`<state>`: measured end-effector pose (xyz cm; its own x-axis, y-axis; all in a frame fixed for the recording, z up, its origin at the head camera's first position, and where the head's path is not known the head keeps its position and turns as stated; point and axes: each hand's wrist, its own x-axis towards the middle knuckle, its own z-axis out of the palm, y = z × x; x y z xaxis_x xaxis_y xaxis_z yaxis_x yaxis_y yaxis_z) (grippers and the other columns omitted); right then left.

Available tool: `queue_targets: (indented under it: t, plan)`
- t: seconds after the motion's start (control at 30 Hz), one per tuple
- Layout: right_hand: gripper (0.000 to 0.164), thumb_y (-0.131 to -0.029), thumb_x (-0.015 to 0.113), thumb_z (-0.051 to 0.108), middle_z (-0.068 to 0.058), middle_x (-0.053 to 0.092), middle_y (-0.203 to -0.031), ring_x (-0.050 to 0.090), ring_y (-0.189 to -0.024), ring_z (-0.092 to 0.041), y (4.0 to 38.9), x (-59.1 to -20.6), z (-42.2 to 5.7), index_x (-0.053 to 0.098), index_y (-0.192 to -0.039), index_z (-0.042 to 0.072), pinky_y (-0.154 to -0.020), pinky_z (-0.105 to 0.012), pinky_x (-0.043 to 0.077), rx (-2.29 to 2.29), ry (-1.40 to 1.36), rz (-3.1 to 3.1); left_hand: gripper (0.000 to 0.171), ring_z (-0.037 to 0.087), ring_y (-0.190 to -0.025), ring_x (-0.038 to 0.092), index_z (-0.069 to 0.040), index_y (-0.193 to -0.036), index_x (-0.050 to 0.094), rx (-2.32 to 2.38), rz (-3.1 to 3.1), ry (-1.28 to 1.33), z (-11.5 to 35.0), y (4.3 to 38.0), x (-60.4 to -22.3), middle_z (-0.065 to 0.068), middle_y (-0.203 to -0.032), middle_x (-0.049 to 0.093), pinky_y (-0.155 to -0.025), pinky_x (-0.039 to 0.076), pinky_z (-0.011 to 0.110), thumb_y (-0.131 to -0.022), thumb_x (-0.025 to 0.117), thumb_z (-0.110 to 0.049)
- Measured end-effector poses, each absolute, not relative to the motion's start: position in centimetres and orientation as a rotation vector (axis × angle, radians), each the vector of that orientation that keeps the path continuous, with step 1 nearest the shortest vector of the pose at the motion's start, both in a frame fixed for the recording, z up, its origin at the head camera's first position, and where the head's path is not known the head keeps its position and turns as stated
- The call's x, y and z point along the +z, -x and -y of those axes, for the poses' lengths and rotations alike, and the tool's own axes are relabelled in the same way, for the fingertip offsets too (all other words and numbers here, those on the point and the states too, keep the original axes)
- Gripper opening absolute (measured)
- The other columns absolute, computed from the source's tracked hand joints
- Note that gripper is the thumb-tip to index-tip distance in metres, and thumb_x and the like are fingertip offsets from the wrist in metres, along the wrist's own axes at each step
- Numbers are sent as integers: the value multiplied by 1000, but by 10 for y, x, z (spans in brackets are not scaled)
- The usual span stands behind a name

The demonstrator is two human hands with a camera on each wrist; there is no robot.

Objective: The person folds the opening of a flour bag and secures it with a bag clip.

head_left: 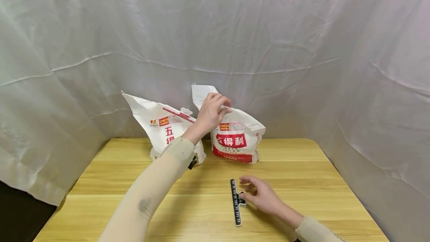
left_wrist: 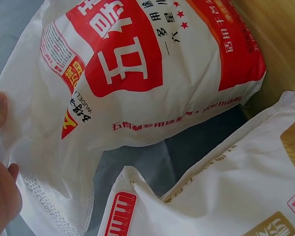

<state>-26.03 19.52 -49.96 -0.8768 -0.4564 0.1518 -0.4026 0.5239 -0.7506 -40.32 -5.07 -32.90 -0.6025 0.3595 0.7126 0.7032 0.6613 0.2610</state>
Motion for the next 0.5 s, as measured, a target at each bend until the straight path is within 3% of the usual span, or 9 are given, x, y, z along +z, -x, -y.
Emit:
queue_targets:
  t: [0.3, 0.5]
  plan:
    - [24, -89, 82, 17, 1, 70, -105, 62, -90, -15, 261, -502, -196, 75, -111, 8, -79, -29, 54, -1128, 837, -2749, 10, 27, -112, 52, -11, -102, 70, -714, 2242, 818, 50, 403, -330, 3, -104, 68, -102, 42, 41, -96, 75, -17]
    - [21, -87, 83, 21, 6, 66, -101, 59, -88, -12, 262, -501, -196, 76, -105, 12, -75, -26, 51, -1059, 798, -2772, 10, 28, -111, 53, -10, -101, 70, -711, 2219, 824, 50, 402, -329, 4, -104, 69, -102, 42, 42, -96, 75, -17]
